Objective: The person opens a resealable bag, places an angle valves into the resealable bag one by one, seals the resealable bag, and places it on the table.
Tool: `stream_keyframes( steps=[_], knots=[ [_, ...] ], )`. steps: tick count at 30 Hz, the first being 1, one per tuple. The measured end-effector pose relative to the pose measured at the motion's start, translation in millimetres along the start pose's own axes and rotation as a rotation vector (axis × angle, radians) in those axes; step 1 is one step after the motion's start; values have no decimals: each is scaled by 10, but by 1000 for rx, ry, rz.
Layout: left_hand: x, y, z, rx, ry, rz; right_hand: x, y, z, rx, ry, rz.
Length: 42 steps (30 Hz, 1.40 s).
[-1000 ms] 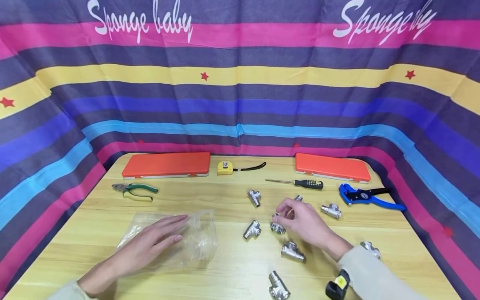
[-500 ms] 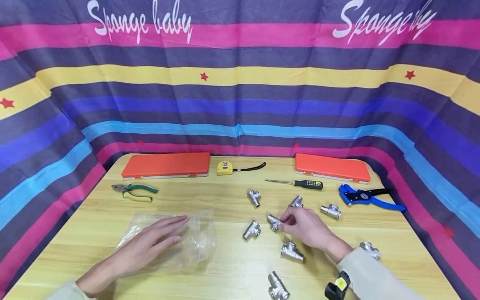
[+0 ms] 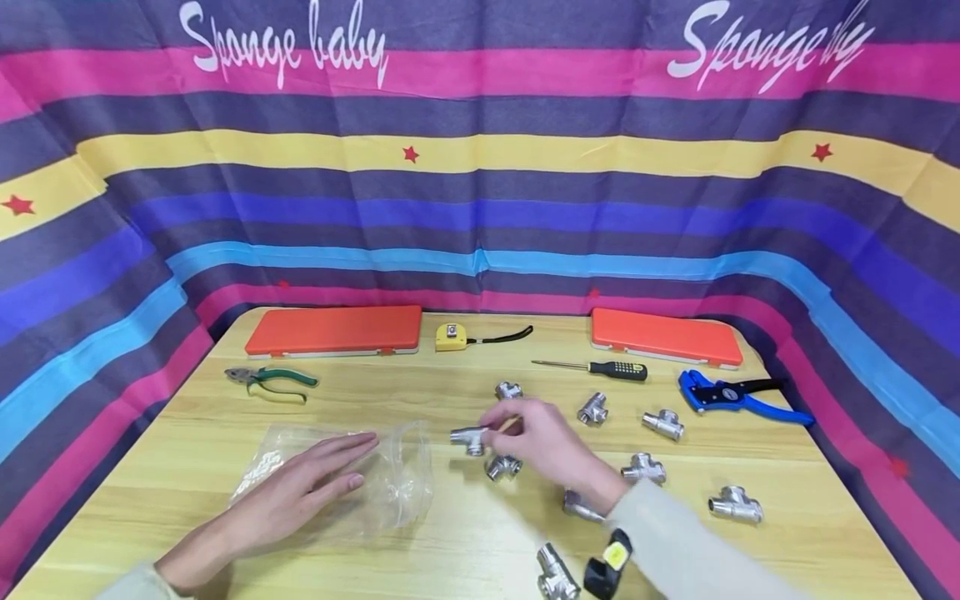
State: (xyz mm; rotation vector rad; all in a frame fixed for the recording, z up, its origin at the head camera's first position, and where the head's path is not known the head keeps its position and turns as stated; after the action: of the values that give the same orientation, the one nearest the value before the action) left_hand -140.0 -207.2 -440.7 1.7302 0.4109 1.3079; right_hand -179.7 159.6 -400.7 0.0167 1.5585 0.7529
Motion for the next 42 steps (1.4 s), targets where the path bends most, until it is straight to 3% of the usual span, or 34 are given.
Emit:
stream_keyframes(
  steps=[4,8,13,17,21,27,34,42],
  knots=[
    [5,-14,4,12,-13,-17,-121,-363,-147,-49,41,-42],
    [13,-20,1,16,-17,-28,-166,-630,-243,-42,56,-7],
    [16,-18,3,26,-26,-40,-169,-802,-286,-49,-15,-15],
    [10,-20,7,31,-31,-42,-158,-839,-286,-105,-38,-79],
    [6,-27,1,28,-25,-42,-168,-721,-261,-182,9,-105],
    [7,-34,-10,24,-22,-40,-63,-206,-179,-196,140,45],
    [0,-42,-10,21,-13,-40,236,314,-48,-196,101,216],
    [12,-34,-26,10,-6,-31,407,397,-9,-284,48,235]
  ],
)
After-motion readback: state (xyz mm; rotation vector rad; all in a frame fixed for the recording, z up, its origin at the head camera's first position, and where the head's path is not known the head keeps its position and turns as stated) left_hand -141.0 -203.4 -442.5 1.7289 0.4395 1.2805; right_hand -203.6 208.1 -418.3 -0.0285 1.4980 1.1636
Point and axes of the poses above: each hand's wrist, its own z-axis away from the middle knuckle, its own y-axis out of the back of the hand, x = y × z, the point moved 1 cm from there along -z, towards the middle knuckle
